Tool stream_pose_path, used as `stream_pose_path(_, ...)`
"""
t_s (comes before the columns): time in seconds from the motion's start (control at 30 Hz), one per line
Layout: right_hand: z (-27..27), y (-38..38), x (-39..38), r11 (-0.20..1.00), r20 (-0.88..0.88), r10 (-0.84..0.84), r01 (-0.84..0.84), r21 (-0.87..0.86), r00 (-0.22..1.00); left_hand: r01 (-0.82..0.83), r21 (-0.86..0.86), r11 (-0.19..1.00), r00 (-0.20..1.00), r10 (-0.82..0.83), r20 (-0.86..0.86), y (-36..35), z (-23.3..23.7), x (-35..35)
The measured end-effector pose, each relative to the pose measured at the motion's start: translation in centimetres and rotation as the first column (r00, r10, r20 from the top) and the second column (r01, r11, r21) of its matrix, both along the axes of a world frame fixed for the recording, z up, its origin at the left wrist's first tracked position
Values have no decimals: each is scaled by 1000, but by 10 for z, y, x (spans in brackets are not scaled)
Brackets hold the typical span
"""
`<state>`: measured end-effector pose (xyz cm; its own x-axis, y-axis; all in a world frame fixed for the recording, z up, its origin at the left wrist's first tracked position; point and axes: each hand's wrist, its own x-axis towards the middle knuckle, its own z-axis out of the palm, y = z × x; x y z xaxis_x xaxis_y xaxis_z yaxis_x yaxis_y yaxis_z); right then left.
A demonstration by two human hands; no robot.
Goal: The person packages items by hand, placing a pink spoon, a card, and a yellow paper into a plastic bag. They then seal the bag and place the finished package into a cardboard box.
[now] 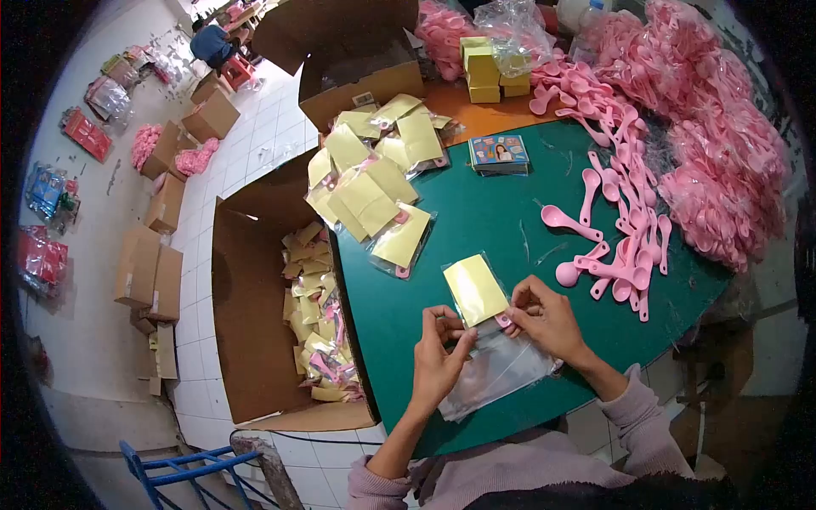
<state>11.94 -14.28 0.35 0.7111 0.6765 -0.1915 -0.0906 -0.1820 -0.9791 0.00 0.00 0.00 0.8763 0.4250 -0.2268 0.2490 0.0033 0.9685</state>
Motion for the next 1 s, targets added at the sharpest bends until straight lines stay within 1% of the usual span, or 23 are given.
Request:
stream_pose_path(0.1, 2, 0, 1, 1000, 0, 1, -1, 12, 1000, -8, 32, 999, 999, 7, 38, -1, -4, 2)
stream_pose_path(0.17, 6, 0, -1, 999, 61, 25, -23, -27, 998, 31, 4, 1000, 999, -31, 10, 0, -1, 1)
stream_pose_path(0.3, 11, -1, 2, 998, 84, 50, -47, -39, 995, 25, -16, 1000, 998, -24, 63, 2, 17, 7)
stream_pose_path(0.37, 20, 0, 11, 994, 167, 43, -59, 91, 985, 145, 209, 967, 974, -177, 144, 20, 31, 16)
stream_pose_path(0.4, 26, 0, 21, 993, 243, 43, -68, 93, 969, 152, 255, 955, 972, -191, 134, 31, 38, 22)
stream_pose_path(0.43, 32, 0, 34, 995, 299, 23, -50, 86, 954, 159, 304, 940, 971, -205, 127, 45, 46, 30)
stream_pose_path(0.47, 36, -2, 48, 996, 355, 1, -33, 83, 935, 103, 357, 928, 979, -158, 128, 59, 51, 40)
stream_pose_path(0.5, 37, -8, 67, 999, 547, 1, 20, -31, 837, 103, 360, 927, 978, -160, 131, 67, 50, 44)
stream_pose_path(0.53, 35, -19, 83, 987, 713, 25, 97, -129, 701, -68, 652, 755, 980, -73, 186, 75, 46, 48)
stream_pose_path(0.57, 29, -32, 95, 917, 800, 120, 243, -316, 587, -235, 848, 475, 962, -9, 272, 80, 43, 51)
stream_pose_path(0.6, 23, -43, 106, 792, 846, 243, 407, -456, 475, -220, 848, 481, 967, -6, 255, 75, 39, 47)
stream_pose_path(0.63, 20, -51, 112, 792, 848, 240, 410, -452, 472, -176, 810, 559, 966, -59, 251, 62, 34, 42)
stream_pose_path(0.67, 15, -58, 115, 762, 830, 253, 426, -488, 497, 11, 749, 663, 975, -172, 138, 48, 26, 36)
stream_pose_path(0.7, 11, -62, 117, 729, 808, 269, 438, -526, 523, 107, 716, 689, 969, -233, 80, 29, 23, 32)
stream_pose_path(0.73, 4, -63, 118, 757, 800, 212, 424, -497, 561, 153, 713, 685, 974, -227, 9, 11, 13, 29)
stream_pose_path(0.77, 1, -63, 118, 755, 796, 218, 419, -504, 564, 154, 733, 663, 972, -234, 7, -3, 8, 26)
stream_pose_path(0.83, -1, -63, 120, 754, 817, 218, 439, -488, 533, 162, 657, 737, 966, -253, 46, -13, 2, 26)
stream_pose_path(0.97, 7, -61, 121, 747, 807, 217, 439, -500, 549, 161, 641, 751, 956, -279, 86, -6, -8, 28)
stream_pose_path(1.0, 10, -60, 119, 820, 840, 107, 430, -377, 532, 154, 638, 754, 953, -284, 105, -5, -7, 27)
